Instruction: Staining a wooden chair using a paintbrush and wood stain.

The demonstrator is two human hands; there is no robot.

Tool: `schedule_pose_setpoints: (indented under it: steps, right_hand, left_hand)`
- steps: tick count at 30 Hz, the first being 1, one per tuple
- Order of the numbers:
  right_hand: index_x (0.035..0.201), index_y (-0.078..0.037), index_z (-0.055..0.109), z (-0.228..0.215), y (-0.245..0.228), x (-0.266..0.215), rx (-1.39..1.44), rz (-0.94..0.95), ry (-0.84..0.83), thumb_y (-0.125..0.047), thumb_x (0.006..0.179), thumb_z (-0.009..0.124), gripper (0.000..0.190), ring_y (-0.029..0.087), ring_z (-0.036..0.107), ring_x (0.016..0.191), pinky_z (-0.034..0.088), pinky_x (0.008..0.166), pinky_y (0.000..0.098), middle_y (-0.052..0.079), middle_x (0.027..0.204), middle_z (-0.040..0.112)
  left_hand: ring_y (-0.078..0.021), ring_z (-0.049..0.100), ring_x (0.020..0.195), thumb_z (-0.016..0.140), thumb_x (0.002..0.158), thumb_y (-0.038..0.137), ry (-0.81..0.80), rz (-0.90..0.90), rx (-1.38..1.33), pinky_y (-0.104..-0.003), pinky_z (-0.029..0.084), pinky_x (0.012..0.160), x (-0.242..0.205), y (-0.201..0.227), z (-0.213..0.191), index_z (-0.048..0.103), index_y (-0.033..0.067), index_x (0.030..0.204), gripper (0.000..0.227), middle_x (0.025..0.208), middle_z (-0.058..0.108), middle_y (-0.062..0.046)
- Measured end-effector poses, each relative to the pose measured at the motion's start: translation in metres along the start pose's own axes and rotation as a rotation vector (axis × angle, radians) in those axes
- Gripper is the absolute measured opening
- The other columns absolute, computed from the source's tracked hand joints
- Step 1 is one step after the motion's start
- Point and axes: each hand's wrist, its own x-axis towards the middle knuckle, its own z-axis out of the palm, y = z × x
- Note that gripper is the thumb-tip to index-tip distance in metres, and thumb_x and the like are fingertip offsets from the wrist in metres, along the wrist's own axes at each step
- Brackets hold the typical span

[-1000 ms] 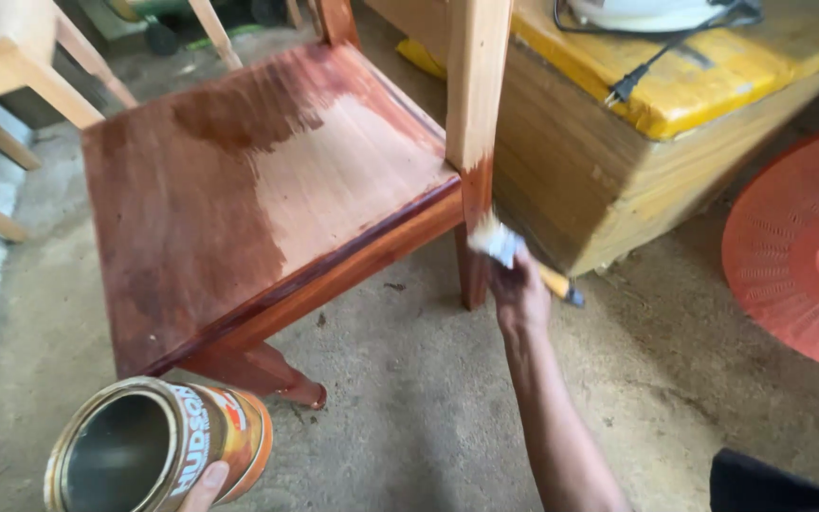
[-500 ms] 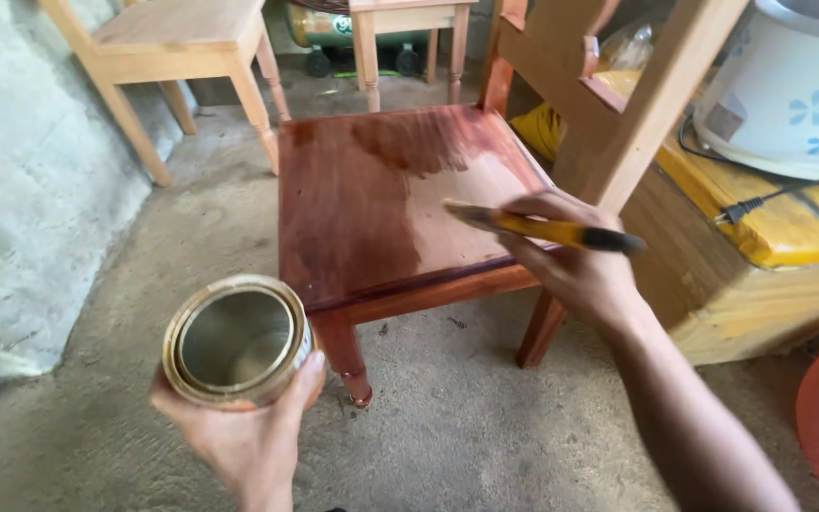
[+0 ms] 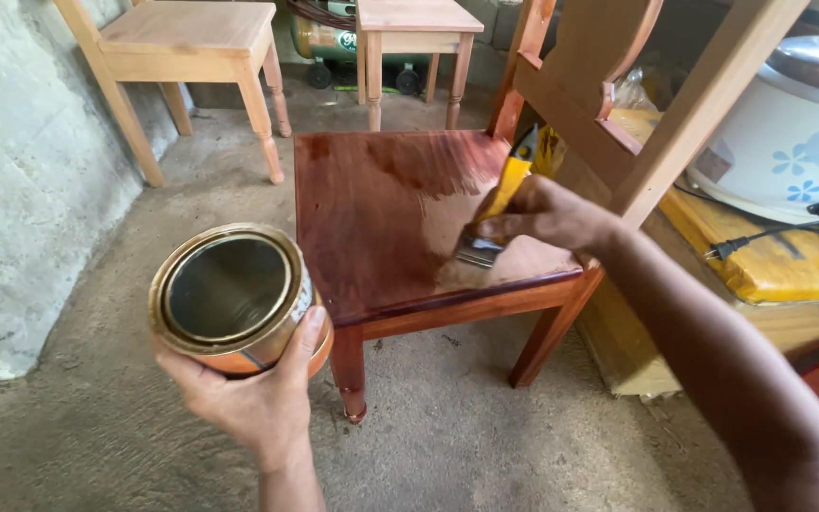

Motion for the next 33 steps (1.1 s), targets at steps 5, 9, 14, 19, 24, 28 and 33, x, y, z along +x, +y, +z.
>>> schedule_pose_setpoints:
  steps: [5, 9, 14, 19, 24, 28, 33]
  right_hand:
    - [0.110, 0.000, 0.075, 0.000, 0.066, 0.041, -0.070, 0.194, 0.241, -0.021, 0.097, 0.072, 0.025, 0.013, 0.068, 0.084, 0.058, 0.077, 0.0324, 0.008, 0.092, 0.075]
    - [0.114, -0.005, 0.078, 0.014, 0.050, 0.044, -0.489, 0.134, 0.572, -0.020, 0.099, 0.073, 0.022, 0.019, 0.065, 0.074, 0.054, 0.068, 0.0379, 0.013, 0.087, 0.076]
    - [0.106, -0.006, 0.075, 0.072, -0.015, -0.010, -0.671, -0.038, 0.337, -0.019, 0.093, 0.072, 0.019, 0.024, 0.073, 0.081, 0.058, 0.069, 0.0372, 0.011, 0.098, 0.077]
    - [0.104, -0.007, 0.073, 0.064, -0.035, -0.025, -0.640, -0.277, 0.158, -0.024, 0.094, 0.073, 0.020, 0.017, 0.077, 0.090, 0.063, 0.075, 0.0330, 0.006, 0.104, 0.078]
    - [0.112, -0.002, 0.076, 0.047, 0.000, 0.007, -0.178, 0.260, 0.271, -0.023, 0.095, 0.069, 0.027, 0.015, 0.071, 0.081, 0.059, 0.072, 0.0333, 0.010, 0.092, 0.078]
    - [0.110, -0.001, 0.076, 0.036, 0.037, 0.023, -0.186, 0.188, 0.380, -0.023, 0.098, 0.071, 0.026, 0.013, 0.067, 0.085, 0.056, 0.076, 0.0303, 0.008, 0.093, 0.078]
    - [0.114, -0.004, 0.073, 0.042, 0.016, 0.015, -0.434, -0.058, 0.517, -0.020, 0.099, 0.069, 0.022, 0.015, 0.074, 0.087, 0.062, 0.076, 0.0317, 0.009, 0.099, 0.077]
  left_hand:
    - [-0.0261, 0.061, 0.135, 0.099, 0.071, 0.023, -0.026, -0.026, -0.056, -0.044, 0.049, 0.120, -0.001, -0.019, 0.028, 0.037, 0.0016, 0.152, 0.104, 0.144, 0.057, -0.014]
    - [-0.0321, 0.062, 0.134, 0.099, 0.069, 0.030, -0.088, -0.017, 0.048, -0.047, 0.051, 0.118, -0.004, -0.024, 0.031, 0.028, -0.0005, 0.154, 0.114, 0.144, 0.055, -0.020]
    - [-0.0366, 0.061, 0.132, 0.100, 0.068, 0.037, -0.115, 0.044, 0.186, -0.049, 0.051, 0.116, -0.003, -0.035, 0.036, 0.020, -0.0015, 0.155, 0.124, 0.143, 0.052, -0.025]
    - [-0.0365, 0.062, 0.132, 0.101, 0.065, 0.038, -0.111, 0.013, 0.183, -0.048, 0.051, 0.114, -0.003, -0.036, 0.039, 0.021, -0.0016, 0.155, 0.127, 0.143, 0.053, -0.024]
    - [-0.0359, 0.055, 0.139, 0.102, 0.066, 0.036, -0.103, 0.021, 0.166, -0.049, 0.046, 0.120, -0.006, -0.038, 0.037, 0.023, -0.0010, 0.157, 0.126, 0.149, 0.049, -0.023]
    - [-0.0354, 0.055, 0.140, 0.102, 0.066, 0.035, -0.101, 0.015, 0.168, -0.049, 0.045, 0.120, -0.006, -0.037, 0.037, 0.024, -0.0012, 0.157, 0.125, 0.150, 0.049, -0.023]
    - [-0.0351, 0.055, 0.141, 0.102, 0.067, 0.034, -0.087, 0.040, 0.160, -0.049, 0.044, 0.121, -0.005, -0.039, 0.039, 0.024, -0.0024, 0.157, 0.124, 0.151, 0.049, -0.023]
